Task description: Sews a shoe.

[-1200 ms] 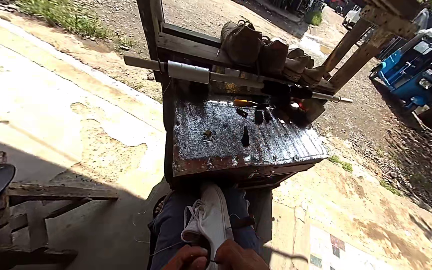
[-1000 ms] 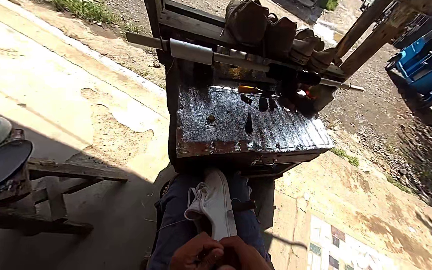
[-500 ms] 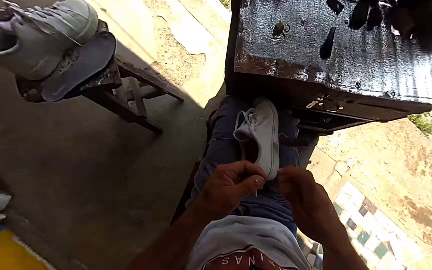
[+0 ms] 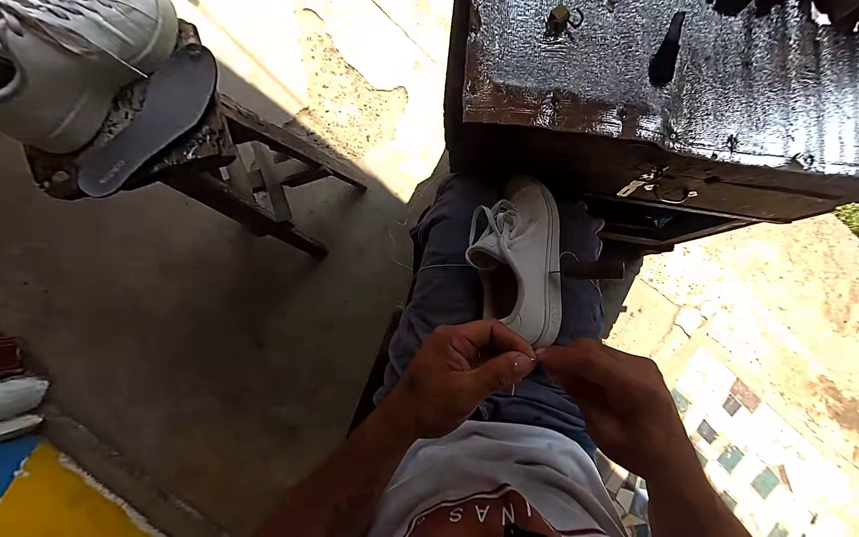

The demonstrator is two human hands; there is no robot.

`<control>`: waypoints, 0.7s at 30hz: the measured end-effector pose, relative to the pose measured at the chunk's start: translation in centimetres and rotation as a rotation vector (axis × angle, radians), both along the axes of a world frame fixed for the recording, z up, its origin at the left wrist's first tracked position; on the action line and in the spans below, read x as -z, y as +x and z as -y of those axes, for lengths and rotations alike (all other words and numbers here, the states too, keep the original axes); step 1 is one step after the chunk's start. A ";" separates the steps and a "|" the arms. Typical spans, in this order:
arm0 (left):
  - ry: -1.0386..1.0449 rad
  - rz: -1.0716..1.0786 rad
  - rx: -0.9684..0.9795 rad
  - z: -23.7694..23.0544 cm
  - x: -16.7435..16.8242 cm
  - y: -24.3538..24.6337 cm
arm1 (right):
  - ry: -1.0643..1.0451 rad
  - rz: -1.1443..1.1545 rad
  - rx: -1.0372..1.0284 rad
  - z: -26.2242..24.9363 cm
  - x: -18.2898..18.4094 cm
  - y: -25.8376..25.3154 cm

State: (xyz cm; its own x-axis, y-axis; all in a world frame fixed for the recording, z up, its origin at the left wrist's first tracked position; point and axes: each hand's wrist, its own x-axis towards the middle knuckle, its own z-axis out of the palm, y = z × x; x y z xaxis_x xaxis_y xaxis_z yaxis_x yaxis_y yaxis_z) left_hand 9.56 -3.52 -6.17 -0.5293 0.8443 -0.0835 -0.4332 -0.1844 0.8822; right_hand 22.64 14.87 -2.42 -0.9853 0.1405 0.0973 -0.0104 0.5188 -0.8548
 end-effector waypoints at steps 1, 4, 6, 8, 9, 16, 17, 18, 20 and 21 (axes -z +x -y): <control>-0.004 -0.008 0.004 0.0 0.0 0.0 | -0.009 0.003 -0.007 -0.1 0.0 0.0; -0.004 -0.021 0.018 0.0 0.0 -0.1 | -0.030 0.015 -0.031 -0.3 -0.1 0.0; 0.006 -0.028 0.027 0.0 0.0 -0.1 | -0.031 0.015 -0.043 -0.5 -0.2 0.0; 0.015 -0.034 0.039 0.0 0.0 -0.1 | -0.010 0.008 -0.039 -0.7 -0.2 0.0; 0.020 -0.038 0.045 0.0 0.0 -0.1 | 0.009 0.003 -0.035 -0.8 -0.3 -0.1; 0.062 -0.043 0.056 0.1 -0.1 -0.1 | 0.234 -0.063 -0.004 -1.0 -0.9 -0.3; 0.068 -0.030 0.056 0.1 -0.2 -0.1 | 0.260 -0.079 0.007 -0.9 -0.9 -0.2; 0.073 -0.017 0.056 0.1 -0.2 0.0 | 0.280 -0.098 0.019 -0.9 -0.8 -0.2; 0.082 0.008 0.055 0.1 -0.2 0.1 | 0.308 -0.133 0.042 -0.8 -0.5 -0.2; 0.087 0.023 0.055 0.0 -0.2 0.1 | 0.321 -0.147 0.047 -0.7 -0.4 -0.1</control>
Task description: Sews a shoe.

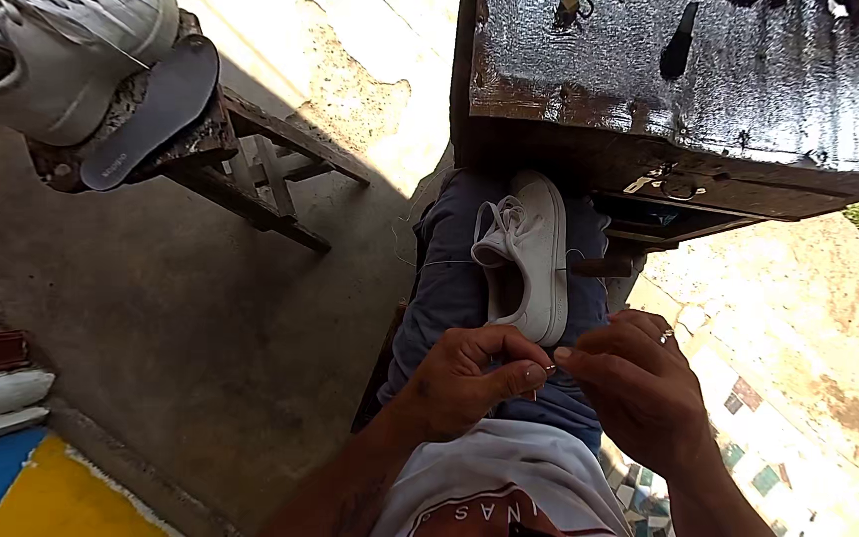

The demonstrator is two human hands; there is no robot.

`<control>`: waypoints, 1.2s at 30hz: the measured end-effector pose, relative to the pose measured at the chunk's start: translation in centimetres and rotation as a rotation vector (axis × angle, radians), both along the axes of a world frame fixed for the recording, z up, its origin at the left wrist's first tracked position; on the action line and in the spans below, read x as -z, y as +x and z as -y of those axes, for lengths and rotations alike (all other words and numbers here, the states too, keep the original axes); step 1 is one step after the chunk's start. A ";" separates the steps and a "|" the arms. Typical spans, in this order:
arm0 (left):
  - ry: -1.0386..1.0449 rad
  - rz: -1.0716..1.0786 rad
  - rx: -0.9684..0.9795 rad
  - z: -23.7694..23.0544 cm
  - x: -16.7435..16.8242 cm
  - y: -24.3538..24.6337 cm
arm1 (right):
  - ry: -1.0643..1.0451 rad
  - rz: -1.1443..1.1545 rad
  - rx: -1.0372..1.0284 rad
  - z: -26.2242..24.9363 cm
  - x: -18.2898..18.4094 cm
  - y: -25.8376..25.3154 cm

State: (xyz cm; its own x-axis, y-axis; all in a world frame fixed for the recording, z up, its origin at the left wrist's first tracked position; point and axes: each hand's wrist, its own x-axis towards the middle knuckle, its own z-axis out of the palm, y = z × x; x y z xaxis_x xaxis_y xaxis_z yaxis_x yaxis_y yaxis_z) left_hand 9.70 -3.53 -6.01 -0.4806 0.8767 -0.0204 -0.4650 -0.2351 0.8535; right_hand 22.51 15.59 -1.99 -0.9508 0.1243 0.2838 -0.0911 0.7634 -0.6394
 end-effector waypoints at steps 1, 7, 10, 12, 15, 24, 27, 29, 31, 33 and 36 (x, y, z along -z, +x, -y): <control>0.003 0.015 0.002 0.0 0.0 0.0 | 0.009 -0.011 0.002 0.0 0.1 0.0; -0.005 0.033 -0.008 -0.1 0.3 0.1 | 0.084 -0.039 0.028 0.3 0.4 0.0; -0.015 0.041 -0.014 -0.1 0.3 0.2 | 0.098 -0.044 0.022 0.2 0.4 -0.1; -0.015 0.042 -0.013 -0.2 0.3 0.2 | 0.092 -0.050 0.020 0.3 0.4 -0.1; -0.007 0.038 -0.017 -0.2 0.3 0.3 | 0.087 -0.057 0.016 0.3 0.6 -0.2; 0.053 0.042 0.004 -0.3 0.4 0.3 | 0.059 -0.100 -0.013 0.0 0.8 -0.1; 0.077 0.058 0.022 -0.3 0.4 0.2 | 0.057 -0.116 -0.030 -0.1 0.8 0.0; 0.096 0.082 0.042 -0.3 0.4 0.3 | 0.056 -0.129 -0.048 -0.2 0.8 0.0; 0.112 0.100 0.050 -0.3 0.5 0.4 | 0.063 -0.137 -0.067 -0.4 0.8 0.0; 0.118 0.106 0.054 -0.3 0.5 0.5 | 0.064 -0.140 -0.084 -0.5 0.8 0.0; 0.101 0.082 0.050 -0.3 0.6 0.3 | 0.054 -0.132 -0.077 -0.5 1.0 0.0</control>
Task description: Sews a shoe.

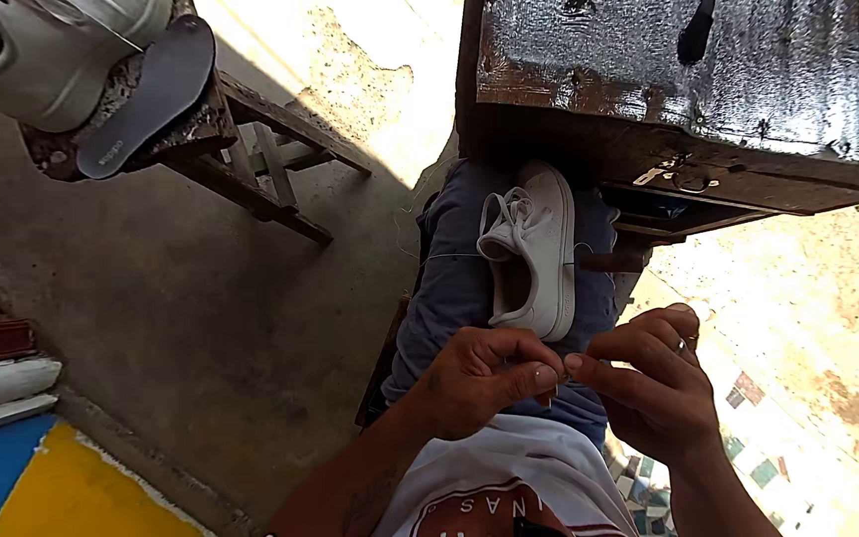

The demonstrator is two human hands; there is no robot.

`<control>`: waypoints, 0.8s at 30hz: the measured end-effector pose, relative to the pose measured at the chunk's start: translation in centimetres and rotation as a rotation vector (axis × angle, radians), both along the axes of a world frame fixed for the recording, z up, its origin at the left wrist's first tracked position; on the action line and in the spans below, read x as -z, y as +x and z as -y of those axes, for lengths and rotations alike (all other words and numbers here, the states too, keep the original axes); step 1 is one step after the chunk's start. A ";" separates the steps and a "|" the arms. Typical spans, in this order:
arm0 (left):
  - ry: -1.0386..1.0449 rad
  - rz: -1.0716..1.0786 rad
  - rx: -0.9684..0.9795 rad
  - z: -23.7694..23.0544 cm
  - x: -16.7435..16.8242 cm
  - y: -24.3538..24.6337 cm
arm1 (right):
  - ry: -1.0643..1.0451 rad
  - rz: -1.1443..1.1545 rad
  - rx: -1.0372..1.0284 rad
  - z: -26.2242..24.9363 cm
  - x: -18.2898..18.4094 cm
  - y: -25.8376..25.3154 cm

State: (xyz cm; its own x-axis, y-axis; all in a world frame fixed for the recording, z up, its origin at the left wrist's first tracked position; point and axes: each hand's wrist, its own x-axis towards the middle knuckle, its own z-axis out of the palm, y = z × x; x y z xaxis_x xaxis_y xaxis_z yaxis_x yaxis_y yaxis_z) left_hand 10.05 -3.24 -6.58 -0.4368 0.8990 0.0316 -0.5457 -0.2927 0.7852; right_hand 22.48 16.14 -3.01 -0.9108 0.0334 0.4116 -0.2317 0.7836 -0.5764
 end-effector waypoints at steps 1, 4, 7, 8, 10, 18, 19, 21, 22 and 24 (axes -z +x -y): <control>-0.007 -0.013 -0.002 0.0 0.0 -0.1 | -0.012 0.002 0.003 0.0 0.1 0.0; -0.028 -0.060 -0.010 0.1 -0.1 -0.3 | -0.022 0.011 0.009 0.0 0.2 0.0; -0.053 -0.098 -0.022 0.1 0.0 -0.4 | -0.009 0.018 0.015 0.0 0.2 0.1; -0.057 -0.107 -0.022 0.1 0.0 -0.4 | -0.006 0.018 0.016 0.0 0.2 0.0; -0.060 -0.109 -0.018 0.1 0.0 -0.4 | -0.010 0.020 0.017 0.0 0.3 0.1; -0.076 -0.096 -0.014 0.2 0.2 -0.5 | 0.011 0.023 0.026 0.1 0.4 -0.1; -0.076 -0.098 -0.015 0.2 0.2 -0.5 | 0.015 0.020 0.023 0.0 0.4 -0.1; -0.077 -0.097 -0.013 0.2 0.2 -0.5 | 0.016 0.021 0.010 -0.1 0.4 -0.2; -0.074 -0.095 -0.010 0.2 0.2 -0.5 | 0.008 0.021 0.003 -0.2 0.5 -0.2; -0.067 -0.089 -0.001 0.2 0.2 -0.5 | -0.021 0.018 -0.009 -0.2 0.5 -0.2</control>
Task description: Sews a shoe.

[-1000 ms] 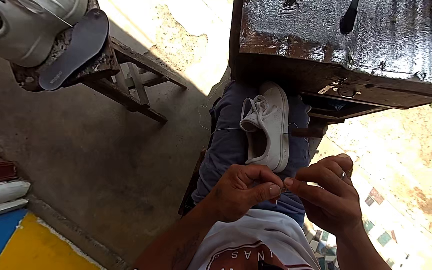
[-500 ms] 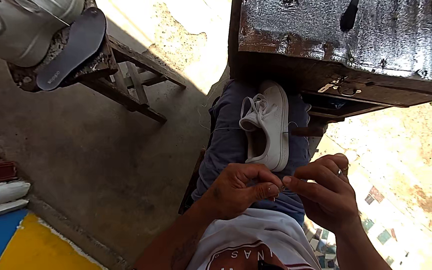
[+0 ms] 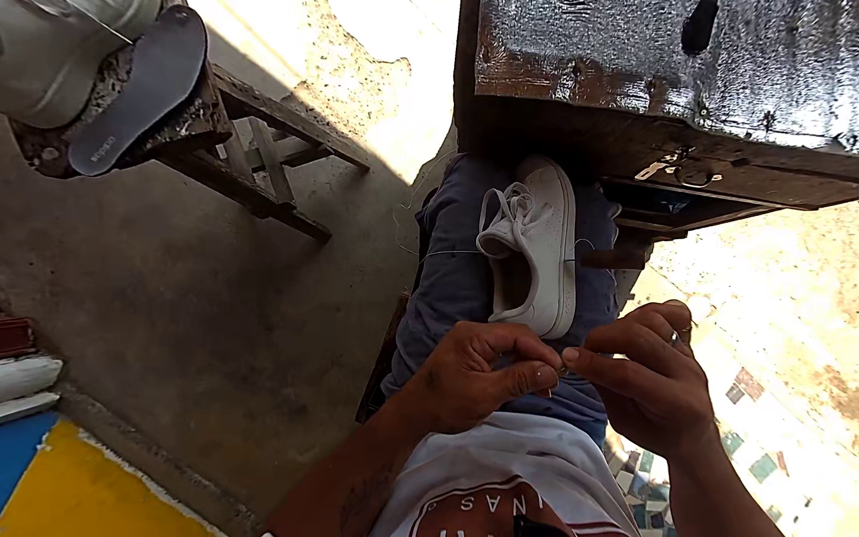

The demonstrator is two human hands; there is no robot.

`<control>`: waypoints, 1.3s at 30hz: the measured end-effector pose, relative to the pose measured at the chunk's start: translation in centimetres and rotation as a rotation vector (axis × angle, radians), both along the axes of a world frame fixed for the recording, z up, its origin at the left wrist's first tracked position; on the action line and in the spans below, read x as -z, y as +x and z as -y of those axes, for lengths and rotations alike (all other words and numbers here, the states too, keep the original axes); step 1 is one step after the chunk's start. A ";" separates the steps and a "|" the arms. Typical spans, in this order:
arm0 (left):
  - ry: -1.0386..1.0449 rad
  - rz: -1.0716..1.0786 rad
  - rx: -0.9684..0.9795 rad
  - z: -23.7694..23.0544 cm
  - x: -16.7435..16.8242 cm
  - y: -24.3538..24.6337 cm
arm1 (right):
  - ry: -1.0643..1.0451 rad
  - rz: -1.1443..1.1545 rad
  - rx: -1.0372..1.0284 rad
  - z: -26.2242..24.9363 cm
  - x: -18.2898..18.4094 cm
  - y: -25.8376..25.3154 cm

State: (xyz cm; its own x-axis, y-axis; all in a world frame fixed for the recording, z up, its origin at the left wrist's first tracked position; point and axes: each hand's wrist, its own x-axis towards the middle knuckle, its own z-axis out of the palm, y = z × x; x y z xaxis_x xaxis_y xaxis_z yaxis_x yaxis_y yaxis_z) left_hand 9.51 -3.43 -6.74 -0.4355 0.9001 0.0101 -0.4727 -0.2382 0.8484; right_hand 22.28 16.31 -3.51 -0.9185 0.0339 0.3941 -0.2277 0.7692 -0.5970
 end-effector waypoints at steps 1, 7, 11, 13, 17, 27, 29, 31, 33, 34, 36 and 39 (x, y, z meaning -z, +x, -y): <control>0.004 0.004 0.005 0.0 0.0 0.0 | -0.011 -0.004 -0.004 0.0 0.0 0.0; 0.024 0.034 0.013 0.0 0.0 0.2 | -0.011 -0.020 -0.019 0.0 0.0 0.0; 0.050 0.056 0.029 -0.1 0.1 0.2 | 0.025 -0.025 -0.035 -0.4 0.0 0.0; 0.048 0.066 0.023 -0.2 0.2 0.3 | 0.026 -0.022 -0.045 -0.5 0.1 0.0; 0.026 0.015 0.009 -0.3 0.3 0.1 | 0.029 -0.012 -0.036 -0.5 0.1 -0.1; 0.055 0.062 -0.017 -0.5 0.3 0.1 | 0.039 -0.023 -0.030 -0.4 0.0 -0.3; 0.055 0.075 -0.019 -0.6 0.3 0.1 | 0.039 -0.023 -0.026 -0.4 0.0 -0.3; 0.054 0.090 -0.021 -0.6 0.2 0.2 | 0.035 -0.026 -0.020 -0.4 -0.1 -0.4; 0.063 0.105 -0.019 -0.7 0.1 0.2 | 0.030 -0.029 -0.017 -0.4 -0.1 -0.4; 0.069 0.115 -0.018 -0.7 0.1 0.2 | 0.030 -0.031 -0.016 -0.4 -0.1 -0.4; 0.072 0.131 -0.021 -0.9 0.0 0.2 | 0.034 -0.037 -0.014 -0.5 -0.2 -0.4; 0.086 0.167 -0.026 -1.1 0.1 0.4 | 0.041 -0.041 -0.017 -0.6 -0.3 -0.5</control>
